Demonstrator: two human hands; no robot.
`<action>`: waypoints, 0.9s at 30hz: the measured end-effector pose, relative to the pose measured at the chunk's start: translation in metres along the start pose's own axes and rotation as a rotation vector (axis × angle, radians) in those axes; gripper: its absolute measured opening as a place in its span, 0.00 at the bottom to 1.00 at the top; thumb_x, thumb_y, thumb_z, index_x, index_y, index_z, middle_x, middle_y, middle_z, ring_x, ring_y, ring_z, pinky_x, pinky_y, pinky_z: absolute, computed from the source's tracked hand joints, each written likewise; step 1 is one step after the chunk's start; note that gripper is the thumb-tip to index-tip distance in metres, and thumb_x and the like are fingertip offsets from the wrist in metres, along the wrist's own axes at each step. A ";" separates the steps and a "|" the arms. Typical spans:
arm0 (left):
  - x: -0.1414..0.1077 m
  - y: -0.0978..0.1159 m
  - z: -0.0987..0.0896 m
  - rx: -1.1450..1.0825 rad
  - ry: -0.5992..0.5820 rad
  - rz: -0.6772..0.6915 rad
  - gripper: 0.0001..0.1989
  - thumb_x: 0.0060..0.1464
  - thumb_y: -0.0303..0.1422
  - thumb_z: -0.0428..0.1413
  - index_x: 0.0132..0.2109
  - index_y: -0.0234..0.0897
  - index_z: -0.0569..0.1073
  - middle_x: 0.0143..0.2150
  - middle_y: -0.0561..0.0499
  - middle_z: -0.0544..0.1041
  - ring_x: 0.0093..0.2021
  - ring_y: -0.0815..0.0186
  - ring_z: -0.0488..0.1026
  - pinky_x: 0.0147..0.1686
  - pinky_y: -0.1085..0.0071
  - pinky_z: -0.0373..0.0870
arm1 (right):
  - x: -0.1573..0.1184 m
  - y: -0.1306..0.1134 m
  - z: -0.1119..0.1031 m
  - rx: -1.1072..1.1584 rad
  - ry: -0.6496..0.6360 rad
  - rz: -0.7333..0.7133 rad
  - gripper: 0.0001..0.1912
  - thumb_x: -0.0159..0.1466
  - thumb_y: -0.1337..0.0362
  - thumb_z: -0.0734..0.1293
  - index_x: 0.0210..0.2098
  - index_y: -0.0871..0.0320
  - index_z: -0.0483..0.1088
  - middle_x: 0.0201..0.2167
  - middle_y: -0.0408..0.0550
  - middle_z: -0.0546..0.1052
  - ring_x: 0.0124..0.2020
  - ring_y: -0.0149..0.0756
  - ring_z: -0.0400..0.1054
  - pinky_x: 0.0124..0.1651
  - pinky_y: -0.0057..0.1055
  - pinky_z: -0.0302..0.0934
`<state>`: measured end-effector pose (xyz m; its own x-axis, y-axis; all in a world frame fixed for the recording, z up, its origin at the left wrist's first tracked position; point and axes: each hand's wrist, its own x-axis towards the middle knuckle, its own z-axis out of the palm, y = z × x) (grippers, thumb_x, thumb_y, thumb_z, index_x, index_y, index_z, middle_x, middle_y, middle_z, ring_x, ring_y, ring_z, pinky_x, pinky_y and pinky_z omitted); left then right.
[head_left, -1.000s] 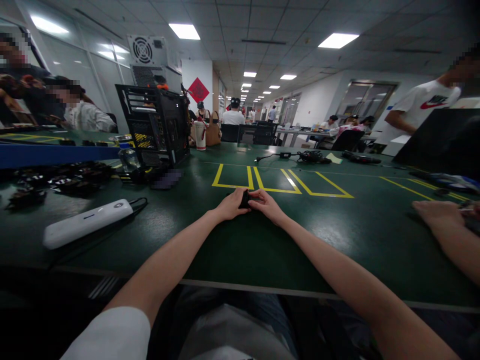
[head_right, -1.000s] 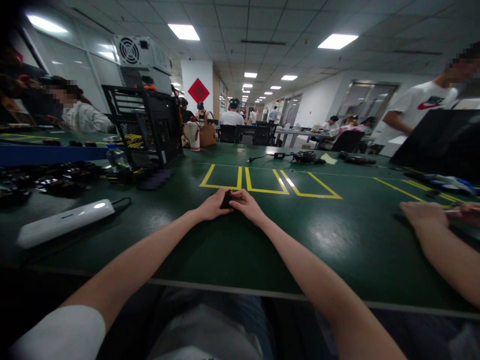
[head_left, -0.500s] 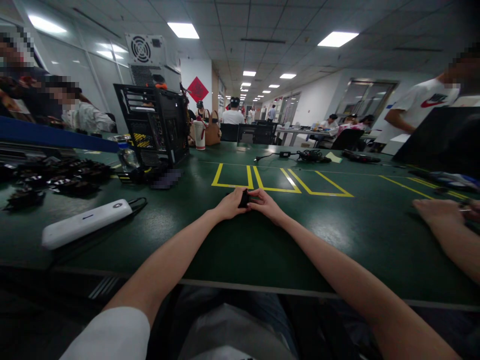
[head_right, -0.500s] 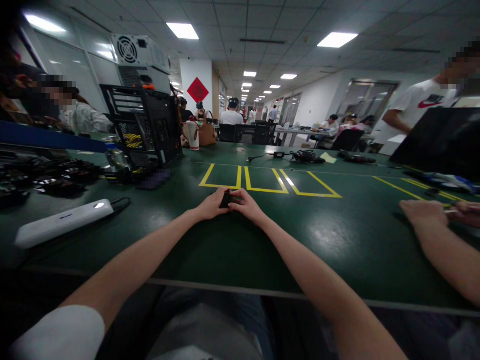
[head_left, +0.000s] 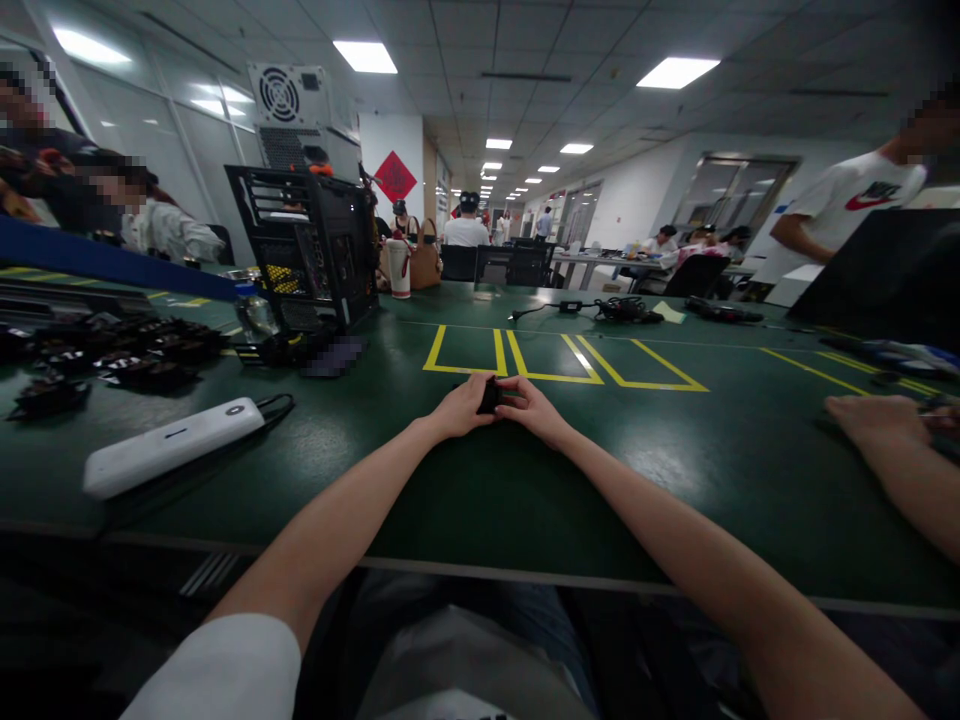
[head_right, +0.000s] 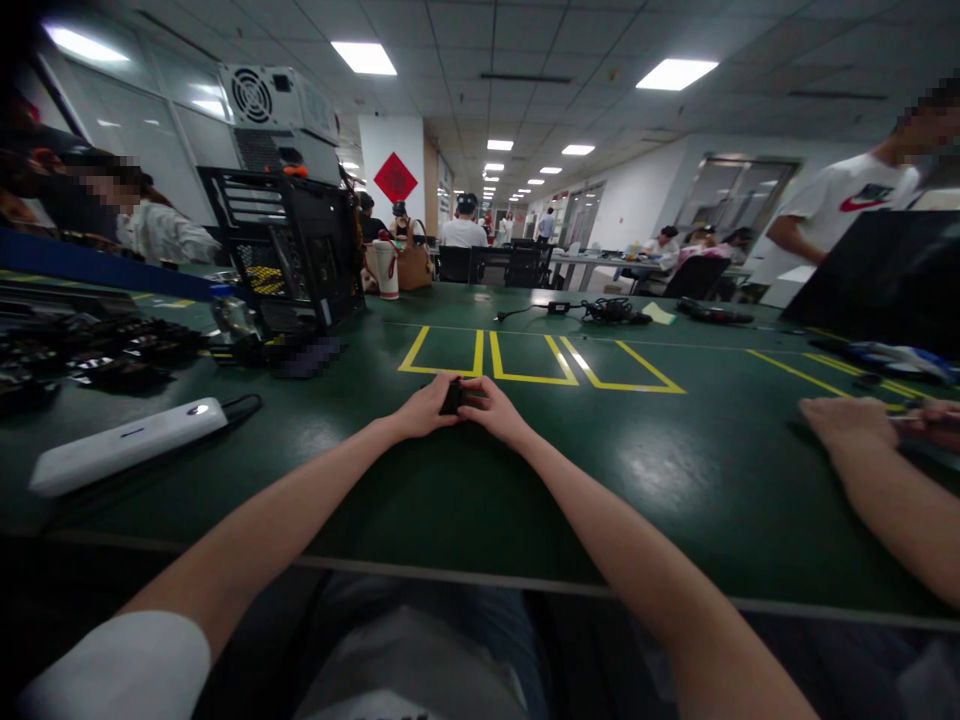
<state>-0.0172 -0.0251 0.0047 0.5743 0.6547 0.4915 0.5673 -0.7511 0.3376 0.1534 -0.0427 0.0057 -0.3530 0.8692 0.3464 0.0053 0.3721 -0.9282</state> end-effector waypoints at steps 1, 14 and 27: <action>0.000 0.000 0.000 -0.002 0.002 0.002 0.31 0.44 0.37 0.55 0.52 0.34 0.52 0.49 0.42 0.61 0.47 0.56 0.63 0.45 0.58 0.62 | 0.000 -0.001 0.001 0.004 0.006 -0.002 0.18 0.48 0.66 0.68 0.38 0.55 0.63 0.43 0.44 0.67 0.43 0.34 0.65 0.49 0.37 0.58; 0.001 -0.003 0.002 -0.026 0.019 0.009 0.32 0.43 0.37 0.56 0.52 0.33 0.52 0.49 0.41 0.61 0.48 0.56 0.63 0.46 0.58 0.61 | 0.002 0.003 0.000 -0.042 -0.018 0.007 0.18 0.51 0.64 0.66 0.41 0.56 0.62 0.42 0.47 0.67 0.41 0.35 0.66 0.45 0.37 0.60; 0.001 -0.002 0.002 0.006 0.007 0.002 0.32 0.43 0.38 0.56 0.53 0.33 0.51 0.49 0.41 0.60 0.48 0.55 0.63 0.46 0.59 0.62 | 0.002 0.003 0.000 -0.048 -0.007 -0.013 0.18 0.51 0.64 0.66 0.41 0.55 0.62 0.41 0.46 0.67 0.39 0.33 0.66 0.46 0.37 0.60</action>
<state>-0.0168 -0.0223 0.0032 0.5714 0.6526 0.4976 0.5695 -0.7519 0.3322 0.1530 -0.0398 0.0040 -0.3600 0.8619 0.3570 0.0454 0.3984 -0.9161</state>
